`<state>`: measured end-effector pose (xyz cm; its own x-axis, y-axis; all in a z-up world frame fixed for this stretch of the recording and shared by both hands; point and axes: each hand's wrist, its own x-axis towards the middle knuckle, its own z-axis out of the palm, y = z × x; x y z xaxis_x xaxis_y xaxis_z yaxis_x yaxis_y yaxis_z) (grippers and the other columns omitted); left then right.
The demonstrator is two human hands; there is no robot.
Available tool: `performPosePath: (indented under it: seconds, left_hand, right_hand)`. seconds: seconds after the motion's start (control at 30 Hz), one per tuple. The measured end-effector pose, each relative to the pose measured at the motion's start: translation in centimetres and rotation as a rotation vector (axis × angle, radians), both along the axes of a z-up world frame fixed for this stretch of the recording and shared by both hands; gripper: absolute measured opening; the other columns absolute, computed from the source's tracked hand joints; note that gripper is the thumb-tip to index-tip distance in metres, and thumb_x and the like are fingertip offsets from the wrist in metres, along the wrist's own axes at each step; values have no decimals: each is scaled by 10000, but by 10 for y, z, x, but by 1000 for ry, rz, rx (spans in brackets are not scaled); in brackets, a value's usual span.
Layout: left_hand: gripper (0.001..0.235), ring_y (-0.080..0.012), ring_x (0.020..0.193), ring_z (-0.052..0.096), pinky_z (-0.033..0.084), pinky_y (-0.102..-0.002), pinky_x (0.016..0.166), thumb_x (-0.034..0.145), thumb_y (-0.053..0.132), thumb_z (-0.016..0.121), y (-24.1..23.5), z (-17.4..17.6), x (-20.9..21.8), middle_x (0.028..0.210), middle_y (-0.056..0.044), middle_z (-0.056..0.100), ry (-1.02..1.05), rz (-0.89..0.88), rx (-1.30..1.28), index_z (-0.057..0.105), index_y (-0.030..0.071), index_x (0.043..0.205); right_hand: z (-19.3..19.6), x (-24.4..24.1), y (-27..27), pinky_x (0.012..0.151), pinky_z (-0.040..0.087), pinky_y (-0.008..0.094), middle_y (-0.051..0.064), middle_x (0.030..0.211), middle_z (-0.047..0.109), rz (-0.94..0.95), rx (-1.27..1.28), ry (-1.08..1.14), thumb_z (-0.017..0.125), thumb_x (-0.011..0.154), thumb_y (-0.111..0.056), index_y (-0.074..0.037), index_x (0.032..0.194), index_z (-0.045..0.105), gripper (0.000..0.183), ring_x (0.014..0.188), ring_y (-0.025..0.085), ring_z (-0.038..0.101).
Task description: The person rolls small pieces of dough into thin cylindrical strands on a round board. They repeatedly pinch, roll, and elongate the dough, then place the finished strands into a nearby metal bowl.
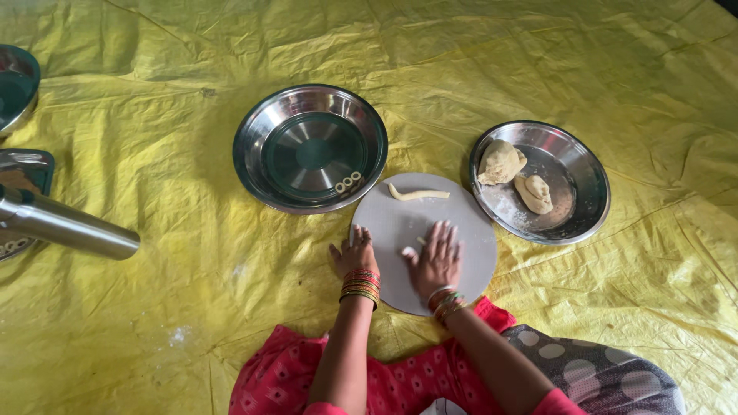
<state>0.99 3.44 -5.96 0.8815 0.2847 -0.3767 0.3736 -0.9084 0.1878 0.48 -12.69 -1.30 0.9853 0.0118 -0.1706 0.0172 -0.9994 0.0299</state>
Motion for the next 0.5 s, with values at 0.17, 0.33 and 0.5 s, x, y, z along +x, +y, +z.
performPosePath:
  seconds: [0.17,0.33,0.5]
  left_hand:
    - [660,-258,1461,363,123,-536,1258,1034,230,497,-8,27,0,1712,31,149,100,-63,110,203,197,1623]
    - [749,-269,1461,365,133,-514,1247,989,240,589,-12,38,1,1705,1,163,139,-83,133,202,168,1626]
    - [658,-273,1432,409,153,-515,1241,1026,226,535,-16,16,4,1690,-25,217,80,-88,205,253,146,1616]
  right_hand:
    - [11,19,-13,1242,2,548,172,1699,-75,20,-91,-39,243,1006,-697,-48,1608,4,917,1563,315,-62]
    - [25,76,-60,1223,-54,611,155,1698,-51,-131,114,-94,328,957,-714,-67,1629,8,987,1567,332,-98]
    - [-9,21,-23,1199,-27,601,214,1690,3,-62,86,-178,294,957,-727,-12,1607,47,998,1553,356,-75]
